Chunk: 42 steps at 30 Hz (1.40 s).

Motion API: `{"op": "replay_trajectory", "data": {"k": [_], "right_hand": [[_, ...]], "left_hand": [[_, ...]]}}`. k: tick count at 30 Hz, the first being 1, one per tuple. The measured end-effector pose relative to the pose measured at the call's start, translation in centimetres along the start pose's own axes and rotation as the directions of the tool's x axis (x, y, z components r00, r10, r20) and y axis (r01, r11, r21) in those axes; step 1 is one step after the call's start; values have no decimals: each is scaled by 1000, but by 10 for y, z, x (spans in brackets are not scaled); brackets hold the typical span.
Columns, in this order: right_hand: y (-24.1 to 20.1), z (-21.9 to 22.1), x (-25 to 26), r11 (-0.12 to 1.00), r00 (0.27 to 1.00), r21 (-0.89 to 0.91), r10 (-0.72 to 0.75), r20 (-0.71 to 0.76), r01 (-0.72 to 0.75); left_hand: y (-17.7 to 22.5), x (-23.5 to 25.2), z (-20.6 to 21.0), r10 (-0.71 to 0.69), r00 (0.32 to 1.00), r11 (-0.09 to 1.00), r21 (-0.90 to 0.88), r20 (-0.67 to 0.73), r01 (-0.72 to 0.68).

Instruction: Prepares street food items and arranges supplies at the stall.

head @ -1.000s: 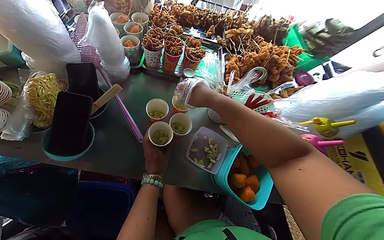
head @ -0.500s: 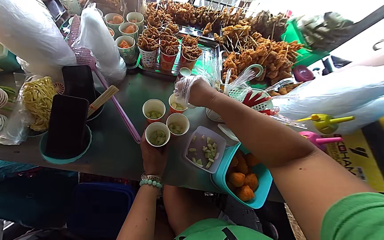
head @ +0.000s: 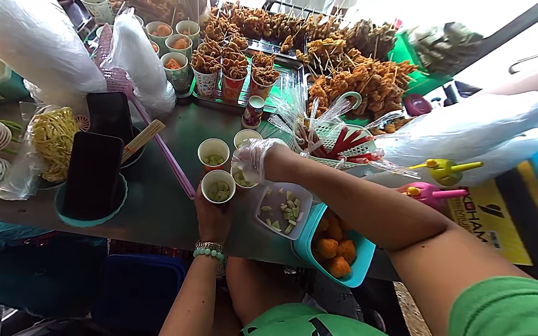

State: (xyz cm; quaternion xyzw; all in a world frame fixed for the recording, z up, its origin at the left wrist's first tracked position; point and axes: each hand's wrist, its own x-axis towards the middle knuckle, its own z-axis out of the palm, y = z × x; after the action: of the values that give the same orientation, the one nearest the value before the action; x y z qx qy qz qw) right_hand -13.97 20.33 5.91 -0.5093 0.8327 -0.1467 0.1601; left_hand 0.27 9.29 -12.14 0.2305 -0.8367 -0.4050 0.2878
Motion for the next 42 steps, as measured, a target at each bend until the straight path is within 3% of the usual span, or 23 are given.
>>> {"op": "replay_trajectory", "data": {"k": [2, 5, 8, 12, 18, 21, 24, 27, 32, 37, 39, 42], "right_hand": [[-1, 3, -2, 1000, 999, -5, -31, -40, 31], [-7, 5, 4, 987, 990, -160, 30, 136, -8], [-18, -3, -7, 995, 998, -103, 23, 57, -17], [-21, -12, -19, 998, 998, -64, 29, 57, -26], [-13, -31, -93, 993, 983, -27, 106, -148, -111], [-12, -28, -147, 977, 968, 27, 215, -130, -214], [-8, 1, -184, 918, 918, -29, 395, -35, -396], [6, 45, -190, 848, 844, -54, 531, 79, -528], [0, 86, -172, 689, 682, -53, 724, 98, -723], [8, 71, -185, 746, 745, 5, 666, -22, -666], [0, 60, -198, 803, 804, 32, 595, 11, -595], [-3, 72, -213, 920, 907, 19, 382, 178, -392]], "left_hand": [[0, 0, 1, -2, 1000, 1000, -4, -1, 2], [0, 0, 1, -10, 1000, 1000, -8, 5, 10], [3, 0, -1, -17, 1000, 1000, -7, 11, 17], [6, 4, -6, -38, 998, 999, 3, 52, 38], [2, 4, -16, -34, 994, 996, -80, 105, 42], [-4, -4, -25, -35, 996, 977, -209, 84, 52], [-8, -25, -33, -61, 996, 964, -255, 63, 75], [11, -54, -40, -117, 991, 966, -225, 71, 131], [51, -98, -34, 54, 968, 979, -205, 246, -2], [83, -115, -32, 228, 912, 959, -238, 342, -150], [94, -115, -37, 187, 839, 962, -267, 511, -52], [116, -120, -37, 55, 670, 938, -267, 741, 219]]}}
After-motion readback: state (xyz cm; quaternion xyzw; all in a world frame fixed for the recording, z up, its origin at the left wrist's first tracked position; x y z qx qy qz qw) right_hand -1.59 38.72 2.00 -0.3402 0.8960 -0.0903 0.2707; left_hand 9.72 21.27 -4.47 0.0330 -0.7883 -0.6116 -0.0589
